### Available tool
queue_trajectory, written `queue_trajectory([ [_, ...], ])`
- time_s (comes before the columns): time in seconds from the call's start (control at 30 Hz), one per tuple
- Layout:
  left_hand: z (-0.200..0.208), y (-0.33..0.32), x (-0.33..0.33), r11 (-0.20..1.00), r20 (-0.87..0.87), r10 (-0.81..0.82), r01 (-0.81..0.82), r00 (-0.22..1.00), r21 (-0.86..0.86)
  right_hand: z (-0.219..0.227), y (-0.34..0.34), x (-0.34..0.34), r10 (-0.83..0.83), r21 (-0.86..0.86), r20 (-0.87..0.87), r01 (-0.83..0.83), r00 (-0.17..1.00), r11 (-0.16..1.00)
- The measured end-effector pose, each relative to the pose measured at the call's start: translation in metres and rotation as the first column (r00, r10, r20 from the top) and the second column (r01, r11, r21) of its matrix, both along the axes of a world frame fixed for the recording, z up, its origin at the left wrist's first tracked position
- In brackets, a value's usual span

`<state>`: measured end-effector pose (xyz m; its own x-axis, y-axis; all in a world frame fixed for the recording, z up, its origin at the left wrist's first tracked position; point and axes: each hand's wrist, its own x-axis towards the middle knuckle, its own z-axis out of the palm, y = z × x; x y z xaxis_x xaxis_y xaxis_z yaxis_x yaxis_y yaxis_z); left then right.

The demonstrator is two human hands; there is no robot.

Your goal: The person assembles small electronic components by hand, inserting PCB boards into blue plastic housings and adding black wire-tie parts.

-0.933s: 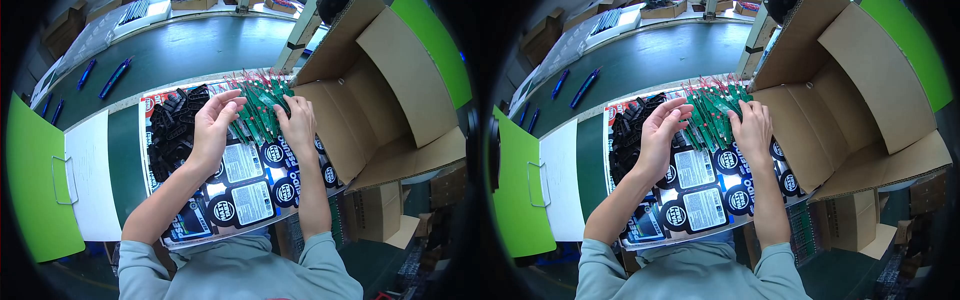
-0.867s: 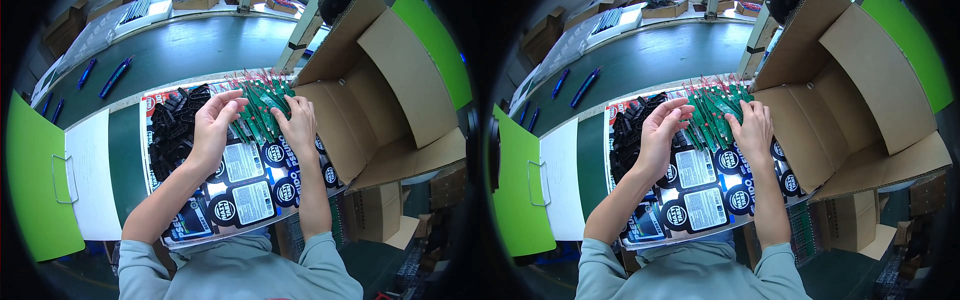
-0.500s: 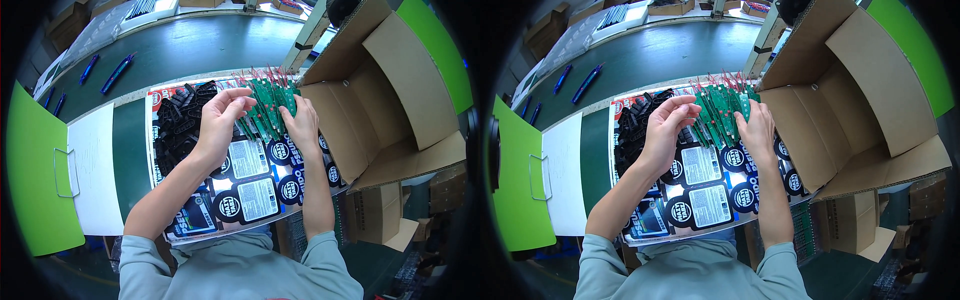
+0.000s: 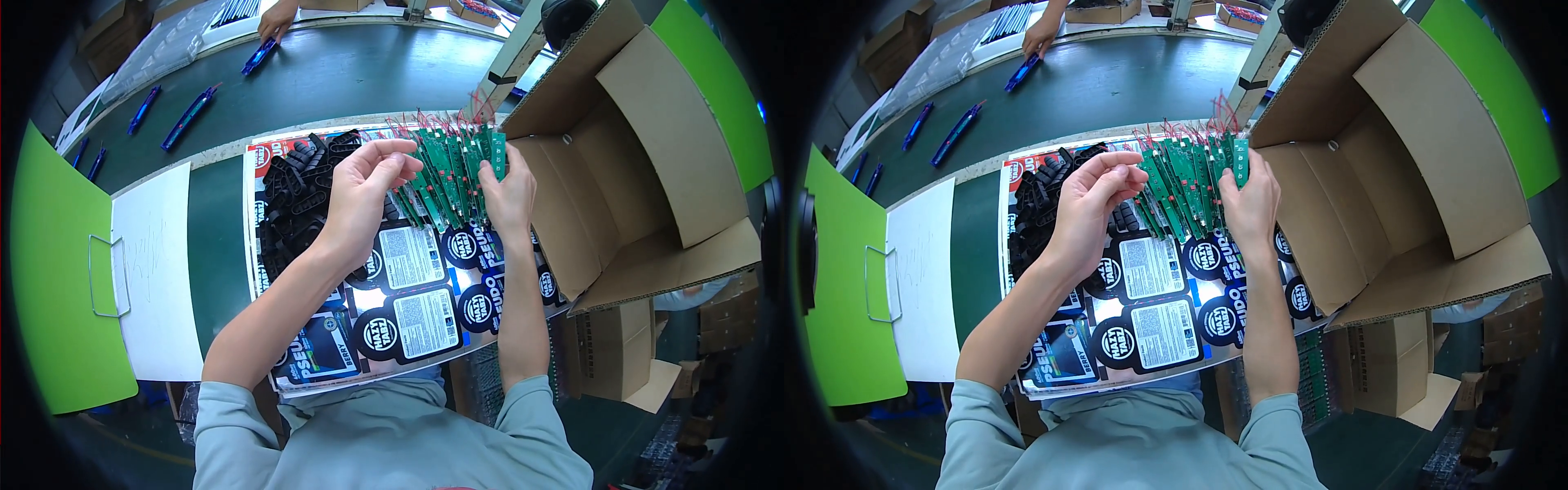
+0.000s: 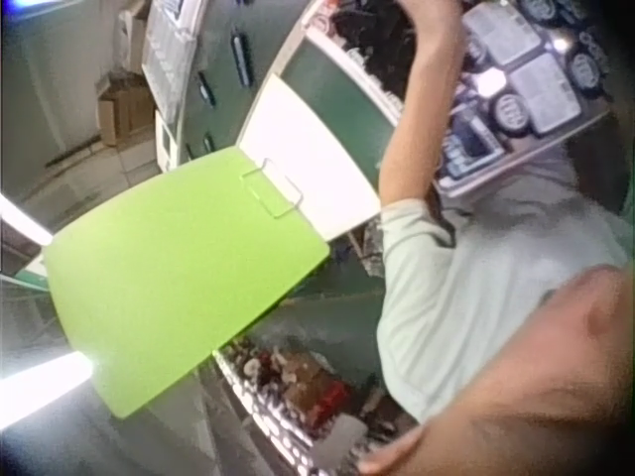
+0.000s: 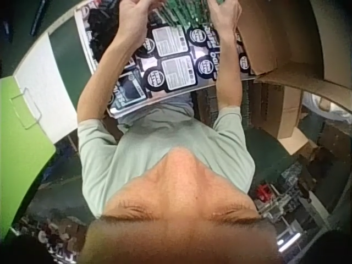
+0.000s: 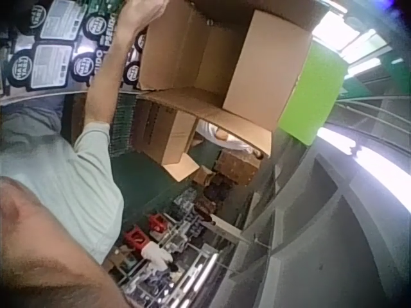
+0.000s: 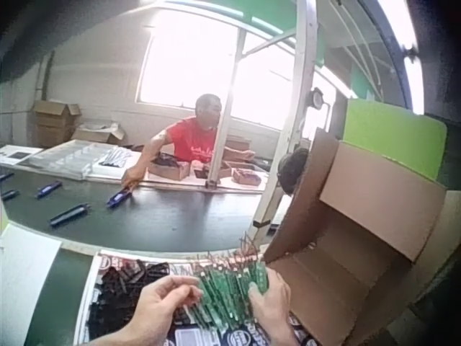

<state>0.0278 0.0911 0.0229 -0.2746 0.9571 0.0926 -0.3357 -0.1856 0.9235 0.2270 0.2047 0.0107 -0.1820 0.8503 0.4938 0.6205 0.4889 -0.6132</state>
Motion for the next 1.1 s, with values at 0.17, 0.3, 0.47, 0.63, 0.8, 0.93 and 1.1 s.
queue_trajectory([
  [0.17, -0.001, 0.0, 0.0, 1.0, 0.008, -0.004, 0.004, 1.0, 0.017, 0.003, 0.003, -0.006, -0.006, 0.082, -0.028, 0.008, 1.0, 0.997],
  [0.3, -0.001, 0.0, -0.001, 1.0, 0.014, 0.001, -0.001, 1.0, 0.012, -0.012, 0.008, -0.006, -0.002, 0.075, 0.149, -0.009, 0.989, 0.997],
  [0.47, 0.005, 0.002, -0.006, 0.999, 0.027, 0.018, -0.019, 0.999, 0.029, -0.005, 0.001, -0.005, -0.055, 0.185, 0.223, 0.014, 0.973, 0.983],
  [0.63, 0.022, 0.003, -0.031, 0.99, 0.086, 0.104, -0.111, 0.991, 0.084, -0.005, -0.012, -0.021, 0.03, 0.299, 0.238, -0.103, 0.971, 0.949],
  [0.8, 0.048, -0.012, -0.062, 0.943, 0.112, 0.236, -0.255, 0.965, 0.213, -0.004, -0.042, -0.046, 0.272, 0.37, 0.249, -0.351, 0.929, 0.86],
  [0.93, 0.042, -0.025, -0.081, 0.923, -0.267, 0.362, -0.303, 0.893, 0.239, -0.007, -0.063, -0.055, 0.418, 0.324, 0.321, -0.513, 0.85, 0.795],
  [1.1, 0.009, -0.077, -0.099, 0.94, -0.944, 0.317, -0.16, 0.094, 0.3, -0.009, -0.076, -0.056, 0.442, 0.256, 0.439, -0.58, 0.782, 0.773],
])
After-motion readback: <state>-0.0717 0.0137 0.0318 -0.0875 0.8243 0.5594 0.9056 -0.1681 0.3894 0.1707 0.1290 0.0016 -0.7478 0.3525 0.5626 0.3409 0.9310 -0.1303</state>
